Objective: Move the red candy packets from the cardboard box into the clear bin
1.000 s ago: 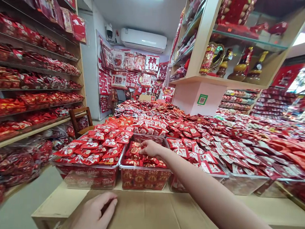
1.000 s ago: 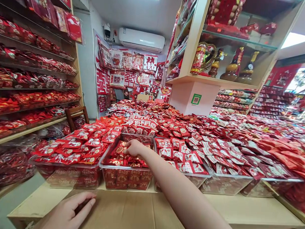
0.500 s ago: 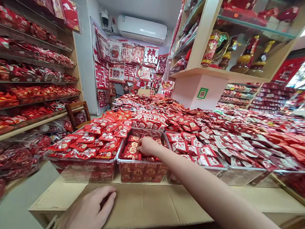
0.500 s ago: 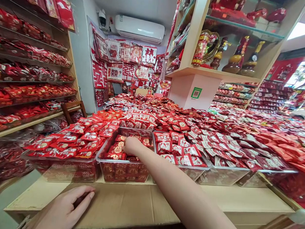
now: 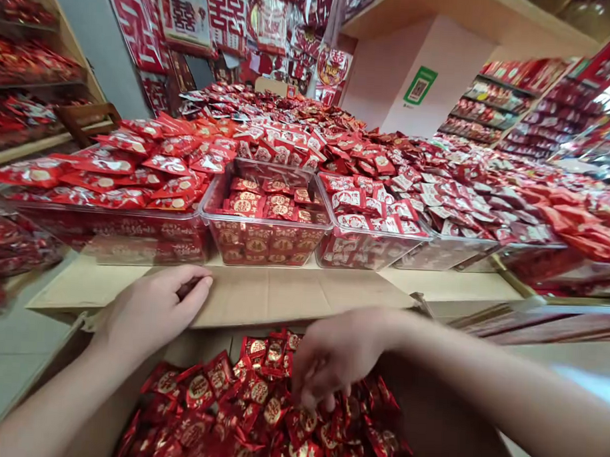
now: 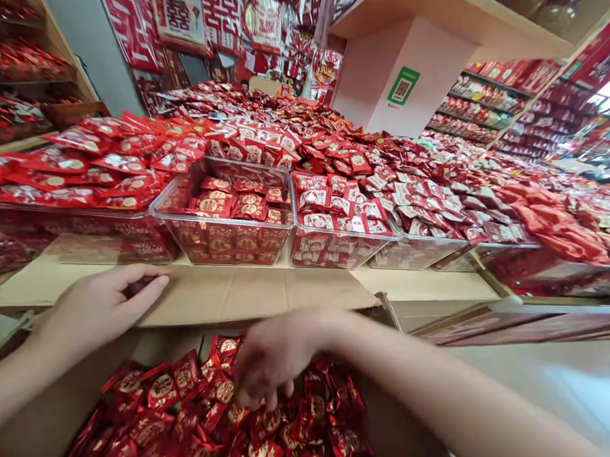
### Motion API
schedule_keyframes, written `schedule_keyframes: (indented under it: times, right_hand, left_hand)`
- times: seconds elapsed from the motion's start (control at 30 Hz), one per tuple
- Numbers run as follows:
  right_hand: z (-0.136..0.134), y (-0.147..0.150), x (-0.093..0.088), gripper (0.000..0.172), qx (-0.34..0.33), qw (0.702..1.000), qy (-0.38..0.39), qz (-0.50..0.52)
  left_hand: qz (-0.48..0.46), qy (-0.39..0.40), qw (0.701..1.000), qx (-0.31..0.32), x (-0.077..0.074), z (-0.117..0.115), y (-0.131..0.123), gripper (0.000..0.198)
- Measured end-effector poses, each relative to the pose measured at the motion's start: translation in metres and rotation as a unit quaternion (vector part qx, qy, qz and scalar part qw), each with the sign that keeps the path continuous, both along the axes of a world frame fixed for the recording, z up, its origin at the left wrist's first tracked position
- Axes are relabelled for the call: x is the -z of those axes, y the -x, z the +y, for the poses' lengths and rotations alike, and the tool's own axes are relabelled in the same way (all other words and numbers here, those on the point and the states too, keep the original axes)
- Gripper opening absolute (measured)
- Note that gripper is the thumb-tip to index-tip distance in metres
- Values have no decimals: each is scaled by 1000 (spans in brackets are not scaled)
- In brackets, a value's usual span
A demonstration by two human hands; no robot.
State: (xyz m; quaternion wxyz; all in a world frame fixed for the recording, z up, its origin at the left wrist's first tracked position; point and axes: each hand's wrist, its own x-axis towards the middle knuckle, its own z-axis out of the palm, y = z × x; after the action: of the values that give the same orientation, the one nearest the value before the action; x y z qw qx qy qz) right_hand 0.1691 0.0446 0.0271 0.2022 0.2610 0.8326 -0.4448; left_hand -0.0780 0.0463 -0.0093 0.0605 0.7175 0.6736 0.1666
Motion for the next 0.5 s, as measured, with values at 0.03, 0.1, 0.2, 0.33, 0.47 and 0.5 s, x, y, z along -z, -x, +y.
schedule_keyframes:
  times: [0.03,0.1,0.2,0.33,0.47,0.5]
  right_hand:
    - [-11,-3,29,12,44,992,-102,-51]
    - [-23,-5,88,30,113,969,-196,-95]
    - [-25,-2,150,49,177,939,-275,-110]
    - [-24,-2,171,39,228,923,-288,-111]
    - [-26,1,168,34,319,903,-264,-112]
    - [-27,4,168,36,345,897,-254,-112]
  left_hand:
    - [4,0,1000,-4,1,0,0,29]
    - [11,0,1000,-15,3,1,2,27]
    - [6,-15,1000,-26,5,3,5,25]
    - [-11,-26,1000,-8,5,5,9,28]
    - [-15,-13,1000,-1,5,4,14,28]
    - [-16,-12,1000,1,5,4,15,27]
